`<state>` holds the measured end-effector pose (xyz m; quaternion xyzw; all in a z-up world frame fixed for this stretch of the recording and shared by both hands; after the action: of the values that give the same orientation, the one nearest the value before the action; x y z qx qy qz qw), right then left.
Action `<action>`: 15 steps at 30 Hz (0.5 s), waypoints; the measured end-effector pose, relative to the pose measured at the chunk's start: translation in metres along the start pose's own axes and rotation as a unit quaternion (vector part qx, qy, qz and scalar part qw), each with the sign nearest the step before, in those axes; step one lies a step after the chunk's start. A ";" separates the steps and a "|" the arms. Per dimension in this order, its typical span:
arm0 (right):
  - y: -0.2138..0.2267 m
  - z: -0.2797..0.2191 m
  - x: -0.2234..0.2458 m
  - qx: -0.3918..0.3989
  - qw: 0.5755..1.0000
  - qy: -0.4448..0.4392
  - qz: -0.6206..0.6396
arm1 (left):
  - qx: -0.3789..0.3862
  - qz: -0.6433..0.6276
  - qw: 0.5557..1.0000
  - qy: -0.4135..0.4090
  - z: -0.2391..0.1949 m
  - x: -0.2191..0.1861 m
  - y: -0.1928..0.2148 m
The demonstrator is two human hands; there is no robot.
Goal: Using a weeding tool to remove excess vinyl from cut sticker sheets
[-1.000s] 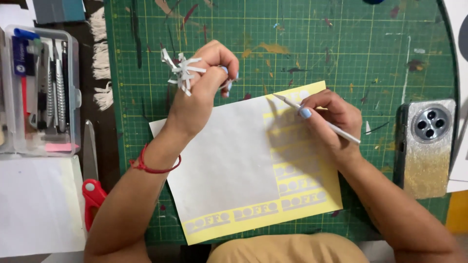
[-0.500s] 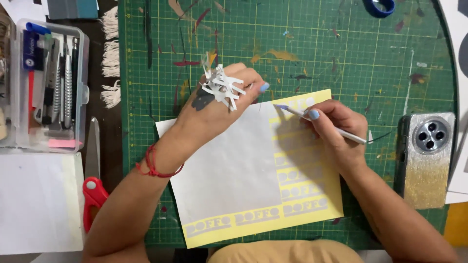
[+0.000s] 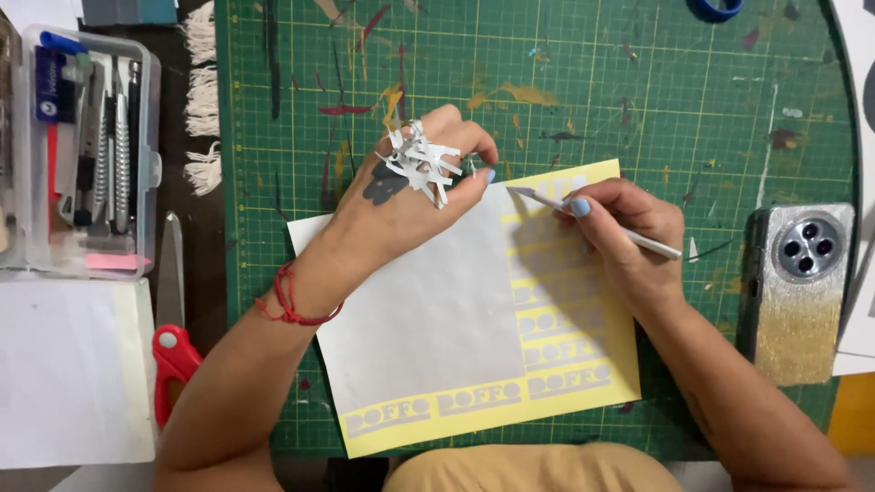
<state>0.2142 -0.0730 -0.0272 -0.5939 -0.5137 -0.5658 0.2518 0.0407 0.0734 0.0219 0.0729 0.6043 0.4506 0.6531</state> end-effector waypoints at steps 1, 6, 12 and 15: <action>-0.001 0.000 0.002 0.004 1.000 0.000 -0.006 | 0.007 0.001 1.000 0.006 0.000 0.000 0.000; -0.002 0.002 0.007 0.001 1.000 -0.008 -0.017 | 0.011 0.016 1.000 0.018 0.001 -0.001 0.001; -0.006 0.002 0.011 0.014 0.999 0.010 -0.037 | 0.002 0.034 0.999 0.019 0.003 -0.003 0.004; -0.006 0.001 0.011 0.023 0.999 0.016 -0.018 | 0.002 0.046 0.999 -0.003 0.001 -0.002 -0.002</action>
<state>0.2071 -0.0662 -0.0190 -0.5695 -0.5331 -0.5674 0.2637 0.0430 0.0716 0.0221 0.1036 0.5996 0.4786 0.6330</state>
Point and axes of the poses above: each hand's wrist, its own z-axis towards the middle knuckle, its own y-axis out of the back of the hand, x = y × z, the point moved 10 cm from there along z, towards the middle knuckle, and after that the axes turned 9 degrees about -y, right-handed, at the moved point
